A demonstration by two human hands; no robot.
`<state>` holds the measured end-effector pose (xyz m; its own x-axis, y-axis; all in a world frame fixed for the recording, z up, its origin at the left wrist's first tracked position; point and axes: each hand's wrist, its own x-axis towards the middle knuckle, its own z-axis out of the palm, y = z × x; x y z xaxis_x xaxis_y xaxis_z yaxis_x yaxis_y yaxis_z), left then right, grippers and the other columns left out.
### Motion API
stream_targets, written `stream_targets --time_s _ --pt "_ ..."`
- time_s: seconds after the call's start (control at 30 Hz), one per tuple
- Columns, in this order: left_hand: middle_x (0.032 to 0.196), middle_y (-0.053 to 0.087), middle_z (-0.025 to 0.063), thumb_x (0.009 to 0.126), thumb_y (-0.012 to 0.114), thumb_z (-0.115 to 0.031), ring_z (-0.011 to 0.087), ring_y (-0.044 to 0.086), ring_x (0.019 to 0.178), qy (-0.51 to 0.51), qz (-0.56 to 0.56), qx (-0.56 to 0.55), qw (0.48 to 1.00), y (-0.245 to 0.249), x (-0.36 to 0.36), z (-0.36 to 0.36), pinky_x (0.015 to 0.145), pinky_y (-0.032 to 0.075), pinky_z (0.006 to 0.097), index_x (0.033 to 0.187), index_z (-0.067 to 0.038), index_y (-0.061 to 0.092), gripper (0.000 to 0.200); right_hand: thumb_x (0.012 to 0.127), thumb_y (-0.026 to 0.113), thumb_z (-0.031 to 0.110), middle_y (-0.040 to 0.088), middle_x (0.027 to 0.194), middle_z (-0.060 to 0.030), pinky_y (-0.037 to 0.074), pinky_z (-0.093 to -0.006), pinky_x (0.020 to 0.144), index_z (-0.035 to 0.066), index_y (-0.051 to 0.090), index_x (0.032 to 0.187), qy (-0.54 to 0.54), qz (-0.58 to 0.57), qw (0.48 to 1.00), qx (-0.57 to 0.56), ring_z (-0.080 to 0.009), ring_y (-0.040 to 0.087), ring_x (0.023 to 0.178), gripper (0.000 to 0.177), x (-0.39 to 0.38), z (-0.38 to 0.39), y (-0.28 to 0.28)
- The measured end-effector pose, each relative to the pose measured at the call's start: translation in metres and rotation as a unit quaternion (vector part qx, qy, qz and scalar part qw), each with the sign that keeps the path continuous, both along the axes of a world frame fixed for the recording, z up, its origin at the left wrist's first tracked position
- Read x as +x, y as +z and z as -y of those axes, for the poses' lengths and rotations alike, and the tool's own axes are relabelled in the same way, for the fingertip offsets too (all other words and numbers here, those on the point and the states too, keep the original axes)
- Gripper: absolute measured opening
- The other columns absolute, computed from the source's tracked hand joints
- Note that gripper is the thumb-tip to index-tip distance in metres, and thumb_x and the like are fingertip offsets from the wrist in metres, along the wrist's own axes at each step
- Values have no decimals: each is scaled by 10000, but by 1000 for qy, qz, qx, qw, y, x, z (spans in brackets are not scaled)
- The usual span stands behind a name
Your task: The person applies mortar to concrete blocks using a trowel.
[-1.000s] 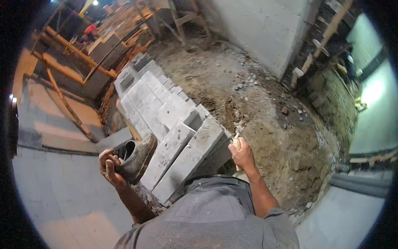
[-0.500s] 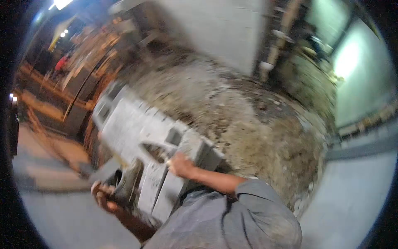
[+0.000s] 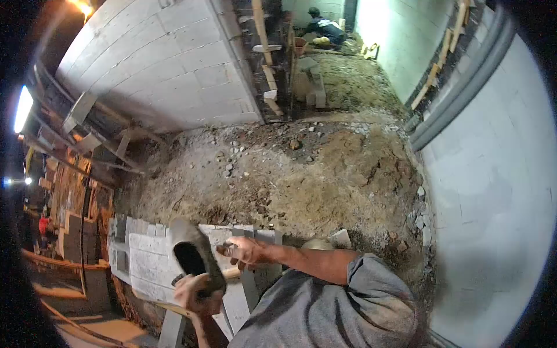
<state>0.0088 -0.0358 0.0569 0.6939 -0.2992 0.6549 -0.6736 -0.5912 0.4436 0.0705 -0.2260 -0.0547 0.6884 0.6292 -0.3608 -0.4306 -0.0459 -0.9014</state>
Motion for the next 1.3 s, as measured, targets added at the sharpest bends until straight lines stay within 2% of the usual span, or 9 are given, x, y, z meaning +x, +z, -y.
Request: stream_targets --time_s 0.13,0.2,0.33,0.37,0.6,0.7,1.1,1.23,1.3 --pt "659 555 20 604 782 -229 181 519 523 -256 -17 79 963 -18 28 65 472 422 310 901 -49 642 374 883 568 339 649 1033 -108 485 -322 627 169 440 1352 56 303 949 -62 -203 629 729 515 -9 41 -25" --pt "701 570 18 621 768 -190 189 549 579 -311 -34 88 946 -45 32 90 515 451 322 922 -58 633 356 872 575 247 682 889 -94 454 -333 587 129 592 1146 58 455 878 -138 -197 604 659 299 -20 71 -56" --pt "725 601 50 699 742 -167 229 587 631 -235 -86 34 968 -63 24 126 573 475 339 956 -73 636 294 890 555 235 636 689 -53 438 -356 547 -6 630 867 -76 82 982 -154 -201 584 608 253 -53 135 -66" --pt "733 612 66 727 731 -160 239 592 635 -165 -108 9 980 -62 23 130 576 477 342 962 -73 637 269 886 557 259 630 722 -58 446 -350 550 -30 624 856 -132 -159 962 -181 -201 586 627 297 -54 143 -44" --pt "875 672 133 832 659 -187 311 655 765 116 -264 -161 944 -95 5 66 649 508 394 989 -79 642 191 923 465 236 405 1343 -183 489 -534 885 40 314 1382 -327 -445 793 -257 -374 448 1202 522 -59 204 -177" --pt "807 665 139 847 645 -198 328 644 715 149 -250 -137 947 -115 -13 36 608 502 398 974 -81 640 173 907 511 398 218 1473 -148 456 -573 908 204 147 1475 -396 -497 726 -263 -373 430 1228 701 -54 227 -241" --pt "790 685 99 844 676 -188 196 664 679 302 -308 -133 893 -127 -63 1 615 515 301 955 -66 673 164 890 542 451 323 1428 -175 447 -590 946 129 227 1454 -226 -386 802 -396 -399 430 1219 721 23 231 -321" --pt "765 681 97 837 682 -149 173 654 628 307 -343 -107 881 -115 -62 -9 568 508 296 940 -57 674 138 890 537 509 308 1455 -179 460 -512 944 85 280 1438 -117 -240 800 -537 -384 476 1187 739 28 198 -232" --pt "753 675 104 828 692 -132 154 638 614 315 -287 -109 898 -119 -60 -18 554 496 282 949 -52 675 146 901 545 459 383 1412 -182 470 -478 913 35 357 1394 -164 -164 827 -513 -359 530 1122 676 27 230 -320"
